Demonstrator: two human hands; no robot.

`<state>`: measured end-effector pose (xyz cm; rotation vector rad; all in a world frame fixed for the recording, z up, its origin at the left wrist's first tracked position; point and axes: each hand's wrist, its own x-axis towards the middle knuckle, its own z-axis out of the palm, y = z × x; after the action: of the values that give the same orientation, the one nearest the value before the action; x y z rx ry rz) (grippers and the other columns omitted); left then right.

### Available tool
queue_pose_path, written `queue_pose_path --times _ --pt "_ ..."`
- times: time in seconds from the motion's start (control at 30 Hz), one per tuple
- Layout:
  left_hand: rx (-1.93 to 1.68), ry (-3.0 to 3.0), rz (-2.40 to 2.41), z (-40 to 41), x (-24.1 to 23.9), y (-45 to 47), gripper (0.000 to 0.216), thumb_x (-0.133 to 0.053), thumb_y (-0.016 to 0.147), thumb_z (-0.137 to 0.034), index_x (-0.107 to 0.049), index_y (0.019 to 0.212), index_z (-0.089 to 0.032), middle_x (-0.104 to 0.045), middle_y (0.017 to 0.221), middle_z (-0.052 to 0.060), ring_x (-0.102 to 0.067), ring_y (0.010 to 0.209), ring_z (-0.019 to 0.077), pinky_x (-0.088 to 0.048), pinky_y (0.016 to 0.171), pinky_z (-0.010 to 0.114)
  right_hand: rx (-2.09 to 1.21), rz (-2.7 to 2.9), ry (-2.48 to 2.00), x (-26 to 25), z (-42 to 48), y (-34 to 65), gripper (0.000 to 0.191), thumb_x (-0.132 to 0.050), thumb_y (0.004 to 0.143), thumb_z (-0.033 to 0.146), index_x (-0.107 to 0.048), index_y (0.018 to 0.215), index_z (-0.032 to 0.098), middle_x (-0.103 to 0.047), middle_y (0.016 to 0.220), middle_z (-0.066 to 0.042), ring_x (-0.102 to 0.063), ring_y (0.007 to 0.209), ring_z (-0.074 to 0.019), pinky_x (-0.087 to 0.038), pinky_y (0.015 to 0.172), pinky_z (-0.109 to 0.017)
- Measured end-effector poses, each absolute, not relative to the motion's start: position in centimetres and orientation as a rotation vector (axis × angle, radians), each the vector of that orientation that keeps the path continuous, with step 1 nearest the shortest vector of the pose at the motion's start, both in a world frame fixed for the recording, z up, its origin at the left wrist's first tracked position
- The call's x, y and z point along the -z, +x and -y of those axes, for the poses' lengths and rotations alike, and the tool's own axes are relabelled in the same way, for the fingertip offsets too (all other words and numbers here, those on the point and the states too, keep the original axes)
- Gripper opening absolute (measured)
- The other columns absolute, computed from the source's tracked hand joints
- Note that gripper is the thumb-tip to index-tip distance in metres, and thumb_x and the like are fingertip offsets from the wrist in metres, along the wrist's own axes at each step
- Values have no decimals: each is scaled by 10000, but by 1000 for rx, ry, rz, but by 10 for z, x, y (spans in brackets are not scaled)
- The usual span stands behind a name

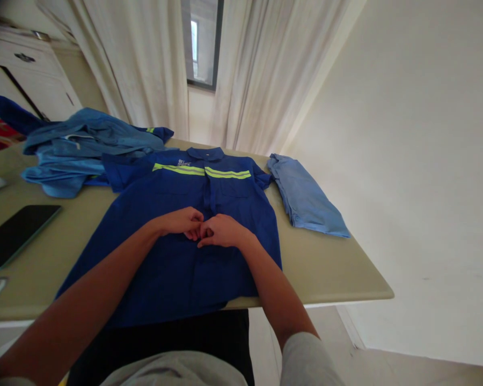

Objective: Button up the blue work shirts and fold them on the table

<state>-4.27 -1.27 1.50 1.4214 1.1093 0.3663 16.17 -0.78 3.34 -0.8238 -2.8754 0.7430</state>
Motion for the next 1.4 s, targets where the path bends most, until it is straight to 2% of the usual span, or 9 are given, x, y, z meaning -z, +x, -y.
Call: queue_pose_path --times 0.27,0.43,0.6,0.77,0.9,1.0,1.1,1.23,1.4 --pt "-390 1380 -1141 13 -14 -39 142 -706 800 -279 -614 751 -184 -751 659 61 -755 645 206 -580 582 266 -515 2969 -827 -41 15 160 164 -856 819 373 -801 836 220 -727 788 -4 -611 698 -162 -351 666 -282" --pt "-406 1400 -1136 13 -12 -40 128 -684 812 -283 -607 784 -185 -759 693 60 -750 657 196 -566 579 258 -436 2972 -762 -39 18 159 40 -760 832 224 -796 814 222 -718 757 -4 -616 719 -176 -359 716 -292" --pt "-581 1410 -1125 11 -5 -30 191 -715 818 -342 -619 783 -181 -711 629 22 -677 551 146 -507 511 228 -678 2928 -784 -41 11 164 117 -712 875 183 -774 777 205 -663 656 29 -556 618 -132 -329 644 -268" --pt "-726 1334 -1123 6 2 -22 282 -732 834 -434 -630 777 -177 -667 591 6 -594 492 106 -458 483 213 -560 2810 -949 -36 2 167 126 -752 915 242 -775 797 204 -704 741 5 -587 673 -135 -327 655 -266" --pt "-799 1314 -1106 0 4 -23 351 -671 870 -520 -670 865 -169 -730 765 46 -563 507 93 -455 504 231 -490 2635 -1081 -30 -7 174 288 -834 866 376 -694 695 190 -656 691 13 -566 662 -131 -322 646 -261" --pt "-789 1602 -1114 -1 6 -25 323 -625 888 -492 -716 924 -184 -745 855 56 -637 644 152 -520 634 292 -643 2476 -1074 -24 -17 185 368 -815 863 492 -652 738 186 -617 668 40 -539 624 -111 -326 608 -239" --pt "-710 2139 -1189 4 11 -24 231 -653 864 -410 -746 917 -206 -730 913 77 -677 932 255 -536 908 390 -642 2343 -1162 -17 -26 194 423 -746 896 574 -622 781 186 -603 682 42 -536 633 -112 -336 601 -233" --pt "-547 2551 -1204 17 24 -18 401 -590 930 -458 -709 1215 -201 -696 1235 137 -583 1245 319 -349 1200 518 -628 2328 -1237 -13 -26 192 419 -740 890 591 -622 853 191 -605 704 46 -541 647 -118 -351 612 -236" --pt "-488 2649 -1227 22 32 -13 538 -561 949 -547 -659 1345 -196 -660 1373 151 -520 1370 340 -205 1283 545 -415 2413 -1343 -20 -14 181 235 -731 916 421 -666 878 198 -671 842 -4 -586 747 -144 -390 678 -257"
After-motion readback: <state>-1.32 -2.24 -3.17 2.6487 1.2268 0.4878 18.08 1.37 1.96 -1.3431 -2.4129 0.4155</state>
